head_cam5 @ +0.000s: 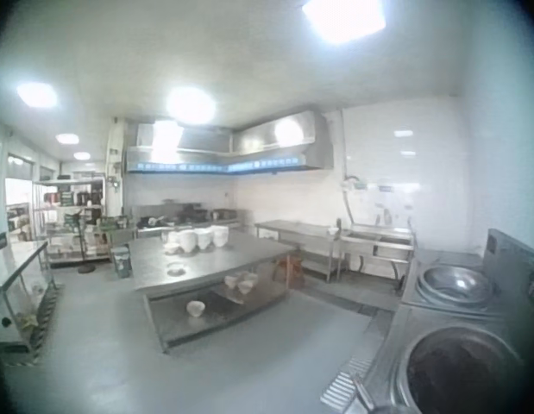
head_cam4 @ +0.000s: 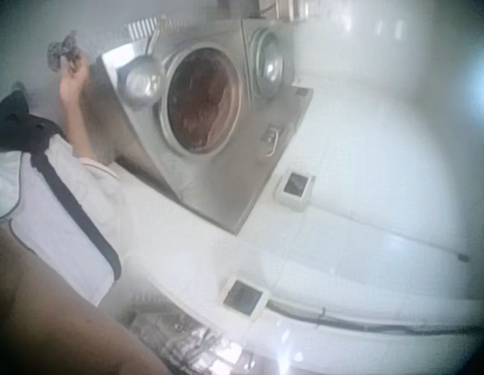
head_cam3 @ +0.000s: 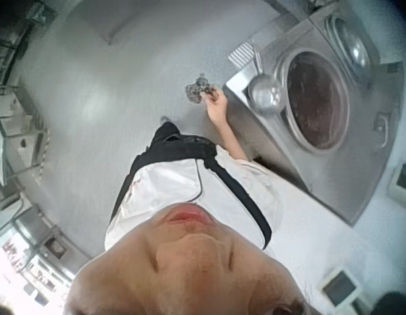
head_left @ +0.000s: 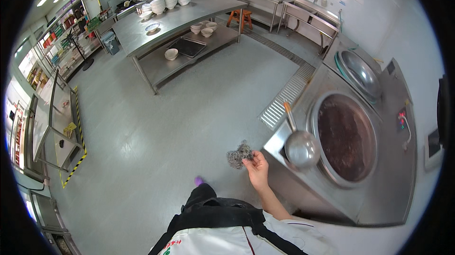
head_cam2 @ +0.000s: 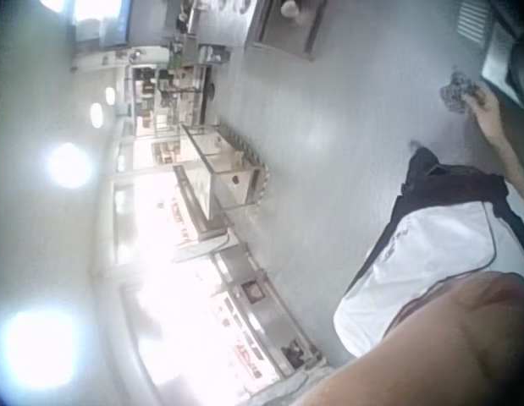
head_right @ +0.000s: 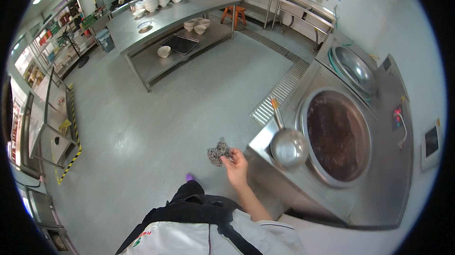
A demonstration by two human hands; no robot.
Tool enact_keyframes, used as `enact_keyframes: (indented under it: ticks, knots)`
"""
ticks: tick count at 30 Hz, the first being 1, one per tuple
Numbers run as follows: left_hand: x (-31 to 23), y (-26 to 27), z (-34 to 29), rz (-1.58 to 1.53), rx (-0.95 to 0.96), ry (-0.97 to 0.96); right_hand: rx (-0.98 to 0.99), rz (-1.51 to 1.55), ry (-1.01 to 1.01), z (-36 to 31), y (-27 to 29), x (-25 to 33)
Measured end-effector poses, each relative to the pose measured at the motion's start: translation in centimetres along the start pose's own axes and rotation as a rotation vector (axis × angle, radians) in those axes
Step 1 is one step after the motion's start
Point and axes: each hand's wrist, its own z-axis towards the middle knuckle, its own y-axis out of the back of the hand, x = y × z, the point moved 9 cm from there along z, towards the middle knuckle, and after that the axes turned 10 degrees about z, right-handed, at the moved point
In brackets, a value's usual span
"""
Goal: The person scrubs a large metal lid with a steel wool pad, then wipes it with a cloth. The person rinses the steel wool pad in a sink. The lid remains on the equipment after cleaning.
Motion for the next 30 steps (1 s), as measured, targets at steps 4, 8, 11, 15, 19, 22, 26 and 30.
enact_keyframes:
  ticks: [4, 8, 11, 15, 19, 22, 26, 30]
  knots:
    - [-13.1, 0.7, 5.5, 0.034, -0.071, 0.068, -0.154, 0.180, -0.021, 12.7, -0.5, -3.6]
    - [-36.1, 0.3, 12.0, 0.012, -0.165, -0.035, -0.471, 0.167, -0.033, 22.5, 4.3, -4.1]
    - [-61.6, -3.8, 17.1, -0.069, -0.216, -0.296, -0.694, 0.138, 0.047, 28.4, 9.1, -2.0]
    - [-96.5, -17.0, 16.2, 0.046, 0.007, -0.751, -0.945, 0.225, 0.222, 36.5, 11.5, 2.2]
    - [-111.8, -33.8, 14.7, 0.353, 0.138, -0.823, -1.160, 0.224, 0.176, 46.5, 18.5, 0.9]
    - [-110.3, -37.3, 19.1, 0.475, 0.120, -0.535, -1.083, 0.216, 0.145, 60.1, 20.2, 4.0]
    - [-105.7, -40.0, 23.0, 0.525, 0.136, -0.186, -0.857, 0.177, 0.227, 81.1, 22.6, 9.5]
    - [-109.8, -45.9, 25.5, 0.530, 0.074, -0.011, -0.803, 0.176, 0.258, 97.7, 26.6, 12.1]
